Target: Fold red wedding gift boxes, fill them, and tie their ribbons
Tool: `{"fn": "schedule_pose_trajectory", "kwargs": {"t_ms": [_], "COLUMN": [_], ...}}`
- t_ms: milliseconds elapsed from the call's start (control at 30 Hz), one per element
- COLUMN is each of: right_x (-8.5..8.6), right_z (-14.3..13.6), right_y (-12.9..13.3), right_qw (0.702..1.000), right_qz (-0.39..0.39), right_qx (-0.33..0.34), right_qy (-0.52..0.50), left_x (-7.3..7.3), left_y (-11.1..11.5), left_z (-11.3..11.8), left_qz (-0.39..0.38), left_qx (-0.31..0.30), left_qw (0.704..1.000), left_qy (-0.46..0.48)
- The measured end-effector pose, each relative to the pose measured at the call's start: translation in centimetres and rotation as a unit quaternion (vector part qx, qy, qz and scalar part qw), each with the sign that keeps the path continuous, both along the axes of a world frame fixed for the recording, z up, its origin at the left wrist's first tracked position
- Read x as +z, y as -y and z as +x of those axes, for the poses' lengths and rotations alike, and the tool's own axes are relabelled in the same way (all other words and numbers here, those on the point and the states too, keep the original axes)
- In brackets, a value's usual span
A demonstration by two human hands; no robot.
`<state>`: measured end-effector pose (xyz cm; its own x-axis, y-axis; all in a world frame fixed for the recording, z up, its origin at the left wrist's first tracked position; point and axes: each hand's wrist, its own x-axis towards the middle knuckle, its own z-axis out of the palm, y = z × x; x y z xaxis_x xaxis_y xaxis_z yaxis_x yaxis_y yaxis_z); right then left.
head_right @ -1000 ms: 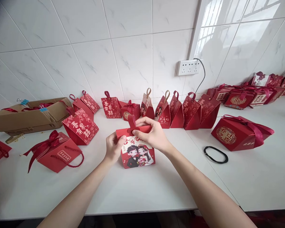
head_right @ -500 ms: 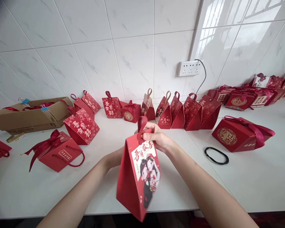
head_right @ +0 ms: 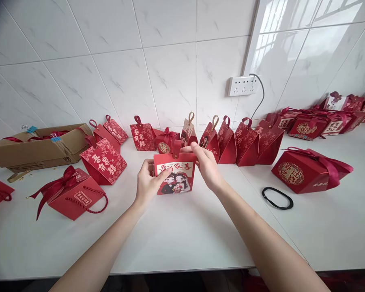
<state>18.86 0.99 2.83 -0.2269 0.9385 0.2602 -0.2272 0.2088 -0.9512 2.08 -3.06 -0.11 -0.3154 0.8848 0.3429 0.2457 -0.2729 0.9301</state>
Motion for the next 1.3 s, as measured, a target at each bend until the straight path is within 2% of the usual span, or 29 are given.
{"fn": "schedule_pose_trajectory", "kwargs": {"t_ms": [167, 333, 467, 567, 967, 1300], "right_x": [0.0, -0.4, -0.9, -1.0, -0.8, -0.7], "right_z": [-0.6, -1.4, -1.8, -2.1, -2.8, -2.8], "right_y": [0.6, 1.4, 2.0, 2.4, 2.9, 2.7], "right_qw": [0.991, 0.972, 0.938, 0.918, 0.943, 0.949], "right_qz": [0.08, 0.161, 0.264, 0.317, 0.23, 0.225], "right_qx": [-0.039, -0.068, -0.124, -0.132, -0.153, -0.133], "right_qy": [0.1, 0.16, 0.189, 0.2, 0.186, 0.177], "left_x": [0.0, 0.1, 0.2, 0.1, 0.6, 0.7], "left_y": [0.3, 0.6, 0.9, 1.0, 1.3, 1.1], "left_z": [0.3, 0.6, 1.1, 1.2, 2.1, 1.9], "left_qz": [0.061, 0.082, 0.072, 0.058, 0.062, 0.069], "left_qx": [0.068, 0.0, 0.009, 0.012, 0.056, 0.032], "left_qw": [0.99, 0.997, 0.997, 0.997, 0.996, 0.996], "left_qy": [-0.104, -0.01, 0.018, 0.041, 0.024, 0.038]}}
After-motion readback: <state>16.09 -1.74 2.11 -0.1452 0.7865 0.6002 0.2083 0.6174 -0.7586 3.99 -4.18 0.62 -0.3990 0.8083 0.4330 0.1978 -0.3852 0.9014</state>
